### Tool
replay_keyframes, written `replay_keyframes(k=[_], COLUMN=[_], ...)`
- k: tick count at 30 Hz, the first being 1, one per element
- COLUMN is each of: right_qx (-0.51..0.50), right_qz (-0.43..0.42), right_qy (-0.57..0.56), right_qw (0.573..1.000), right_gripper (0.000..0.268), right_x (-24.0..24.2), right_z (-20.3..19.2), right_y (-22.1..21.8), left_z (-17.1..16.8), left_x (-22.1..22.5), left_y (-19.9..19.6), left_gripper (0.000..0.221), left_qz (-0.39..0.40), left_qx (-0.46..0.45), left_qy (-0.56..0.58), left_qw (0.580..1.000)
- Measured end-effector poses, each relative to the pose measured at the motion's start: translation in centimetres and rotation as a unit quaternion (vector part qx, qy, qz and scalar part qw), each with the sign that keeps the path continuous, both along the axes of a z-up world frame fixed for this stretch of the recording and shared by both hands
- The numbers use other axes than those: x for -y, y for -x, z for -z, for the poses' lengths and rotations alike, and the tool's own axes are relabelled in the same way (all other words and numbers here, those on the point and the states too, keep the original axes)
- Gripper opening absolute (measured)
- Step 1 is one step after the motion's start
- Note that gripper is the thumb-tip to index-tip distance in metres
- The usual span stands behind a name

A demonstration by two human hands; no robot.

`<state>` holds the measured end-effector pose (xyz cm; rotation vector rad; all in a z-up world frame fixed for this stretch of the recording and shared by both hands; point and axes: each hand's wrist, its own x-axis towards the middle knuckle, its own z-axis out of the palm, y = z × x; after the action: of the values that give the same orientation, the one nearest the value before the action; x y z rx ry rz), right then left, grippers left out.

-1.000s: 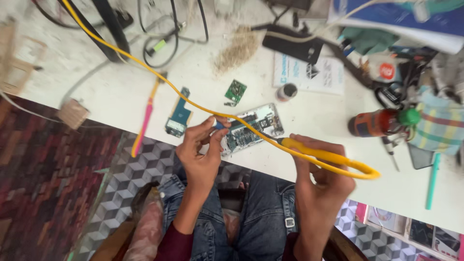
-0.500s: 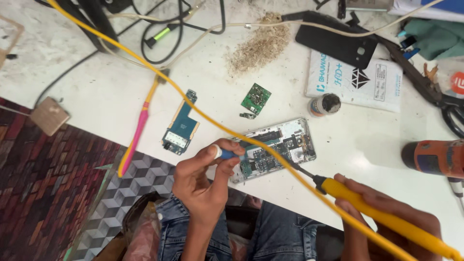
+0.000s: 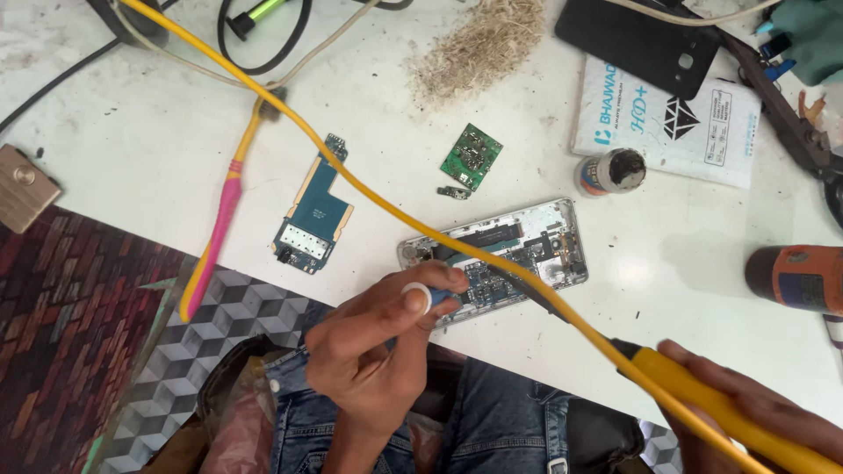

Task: The person uses a hot air gun to apply heat to a disassembled mobile phone's motherboard while holding a small blue tool. They repeatedly direct the hot air at specific areas of the circuit board and occasionally adjust the phone's position on the workbench.

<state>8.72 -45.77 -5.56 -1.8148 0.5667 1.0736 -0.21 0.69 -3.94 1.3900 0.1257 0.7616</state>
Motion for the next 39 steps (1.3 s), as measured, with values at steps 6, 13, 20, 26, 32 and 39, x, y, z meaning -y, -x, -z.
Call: replay_keyframes(k=[6,13,20,26,32,39], right_qx=[0.002,0.362,0.245,0.546,0.547,0.564], right_qz=[0.064,-0.080,-0.011,-0.099,-0.125,-0.047], right_qy=[-0.038,0.141,0.032,0.085,0.233,0.117], right_qw=[0.997,0.918,0.969,0.828,0.794,0.816], right_gripper=[0.050,0.034,0.030,0.035,0.029,0.027], right_x=[-5.4,-16.4,-11.2,-13.1,-23.4,-27.2], right_z=[-3.4,-6.8,-6.0,-3.0,-9.0,-11.2], right_y=[0.3,4.0,2.5,8.2,5.5,4.4], left_z=[0.0,-0.1,0.1,-0.1,-0.8,-1.1], left_x=[-0.2,-0.3,-0.4,-0.4,-0.2,-0.2], left_y=[0.1,0.0,0.1,-0.1,-0.2,-0.3], left_gripper=[0.035,0.035,0.036,0.034,0.035,0.035], left_qz=[0.008,0.005,0.011,0.000,-0.016,0.000], left_qx=[0.001,-0.006,-0.010,-0.004,-0.004,0.000], left_qy=[0.005,0.012,0.012,-0.031,-0.069,-0.068], left_qw=[1.000,1.000,1.000,1.000,0.997,0.998])
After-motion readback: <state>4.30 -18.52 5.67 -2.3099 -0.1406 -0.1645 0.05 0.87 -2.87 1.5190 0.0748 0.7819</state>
